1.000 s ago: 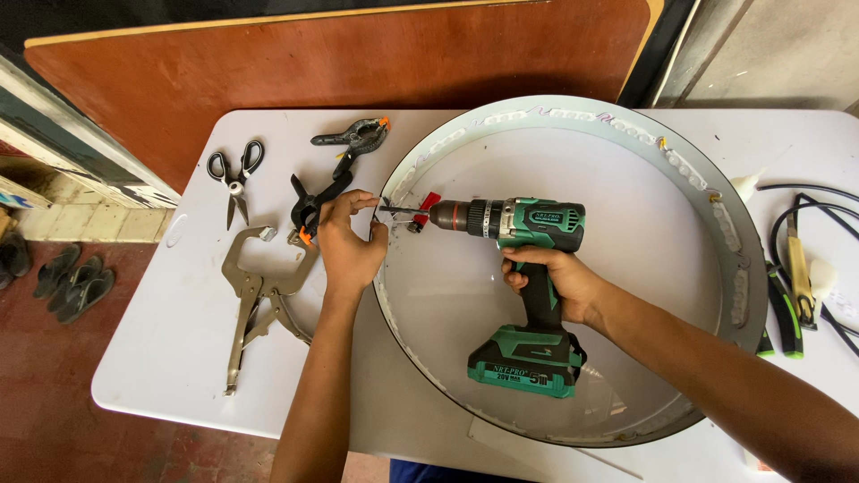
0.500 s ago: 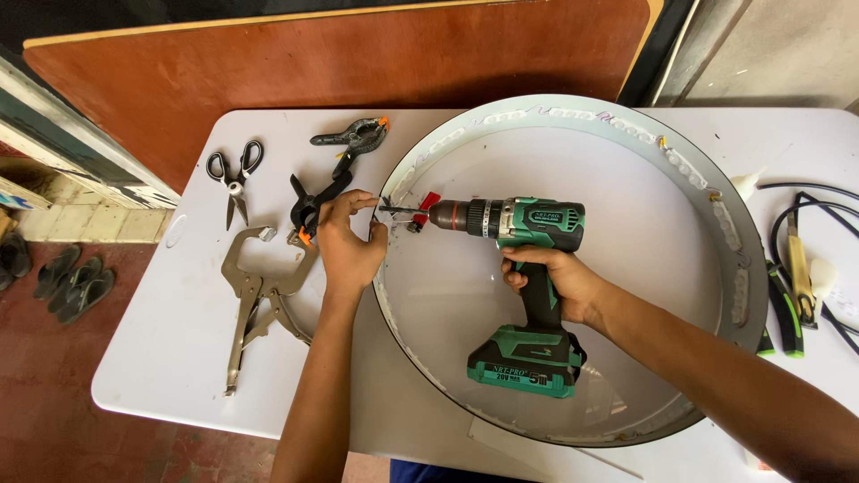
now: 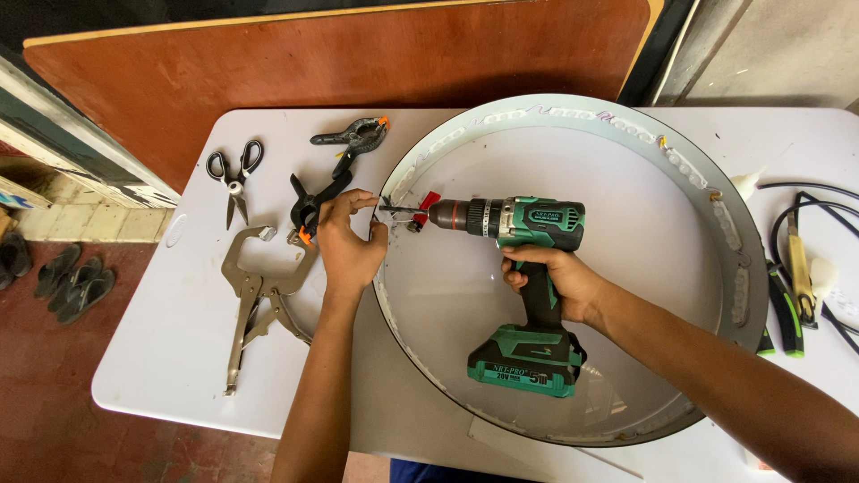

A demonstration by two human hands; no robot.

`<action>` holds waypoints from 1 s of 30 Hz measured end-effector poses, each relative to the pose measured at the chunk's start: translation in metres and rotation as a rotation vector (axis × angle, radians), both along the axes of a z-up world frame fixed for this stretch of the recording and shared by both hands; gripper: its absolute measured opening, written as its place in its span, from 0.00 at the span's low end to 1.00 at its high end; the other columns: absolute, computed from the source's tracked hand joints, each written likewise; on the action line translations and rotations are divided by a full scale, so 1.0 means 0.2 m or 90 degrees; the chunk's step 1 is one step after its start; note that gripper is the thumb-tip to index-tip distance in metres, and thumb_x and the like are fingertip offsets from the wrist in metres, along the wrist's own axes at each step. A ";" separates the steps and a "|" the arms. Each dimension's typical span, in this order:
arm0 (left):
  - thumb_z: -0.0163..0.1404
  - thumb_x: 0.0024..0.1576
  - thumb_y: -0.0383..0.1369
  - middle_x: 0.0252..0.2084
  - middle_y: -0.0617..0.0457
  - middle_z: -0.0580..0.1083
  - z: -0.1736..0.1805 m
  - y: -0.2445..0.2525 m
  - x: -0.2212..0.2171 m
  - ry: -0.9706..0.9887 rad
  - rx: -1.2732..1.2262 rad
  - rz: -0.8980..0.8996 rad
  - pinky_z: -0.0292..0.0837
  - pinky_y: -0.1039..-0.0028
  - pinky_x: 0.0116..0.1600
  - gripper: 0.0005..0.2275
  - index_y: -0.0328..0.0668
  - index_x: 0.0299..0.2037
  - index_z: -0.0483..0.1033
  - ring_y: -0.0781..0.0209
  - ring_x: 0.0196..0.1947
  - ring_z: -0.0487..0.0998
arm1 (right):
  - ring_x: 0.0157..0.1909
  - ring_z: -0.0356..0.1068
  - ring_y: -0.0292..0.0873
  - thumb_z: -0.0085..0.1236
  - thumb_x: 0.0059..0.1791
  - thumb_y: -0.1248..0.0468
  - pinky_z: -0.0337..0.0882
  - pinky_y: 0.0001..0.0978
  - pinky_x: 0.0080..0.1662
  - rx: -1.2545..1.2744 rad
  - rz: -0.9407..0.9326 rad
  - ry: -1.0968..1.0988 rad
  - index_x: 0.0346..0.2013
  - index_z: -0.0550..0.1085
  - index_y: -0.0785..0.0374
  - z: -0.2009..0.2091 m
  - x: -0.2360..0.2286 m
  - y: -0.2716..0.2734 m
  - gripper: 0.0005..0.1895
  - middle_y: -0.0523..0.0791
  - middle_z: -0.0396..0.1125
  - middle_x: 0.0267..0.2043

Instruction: The person uses a cordless drill to make a hole in a small metal bracket clamped to a circular glass frame. After drilling, they remove the bracket and wipe away debris from the hole area.

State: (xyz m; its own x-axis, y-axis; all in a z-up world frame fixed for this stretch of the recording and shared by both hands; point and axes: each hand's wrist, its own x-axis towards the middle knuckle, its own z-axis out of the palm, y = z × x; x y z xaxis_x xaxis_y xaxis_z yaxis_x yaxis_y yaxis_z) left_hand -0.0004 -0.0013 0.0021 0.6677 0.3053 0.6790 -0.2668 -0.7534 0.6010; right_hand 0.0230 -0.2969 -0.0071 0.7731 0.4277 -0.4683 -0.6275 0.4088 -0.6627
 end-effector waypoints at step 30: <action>0.56 0.42 0.23 0.39 0.60 0.81 0.03 -0.02 -0.03 -0.005 0.111 0.074 0.60 0.64 0.58 0.20 0.52 0.46 0.79 0.54 0.50 0.69 | 0.29 0.64 0.43 0.62 0.44 0.76 0.67 0.24 0.33 0.005 -0.006 -0.017 0.40 0.75 0.74 0.03 -0.03 0.10 0.10 0.52 0.65 0.30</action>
State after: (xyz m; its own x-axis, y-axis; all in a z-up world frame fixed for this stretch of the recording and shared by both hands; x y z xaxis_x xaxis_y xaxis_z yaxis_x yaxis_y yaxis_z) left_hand -0.0066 -0.0051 0.0091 0.6293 0.2575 0.7333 -0.1766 -0.8715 0.4576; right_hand 0.0174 -0.2771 -0.0009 0.7891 0.4240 -0.4444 -0.6060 0.4197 -0.6758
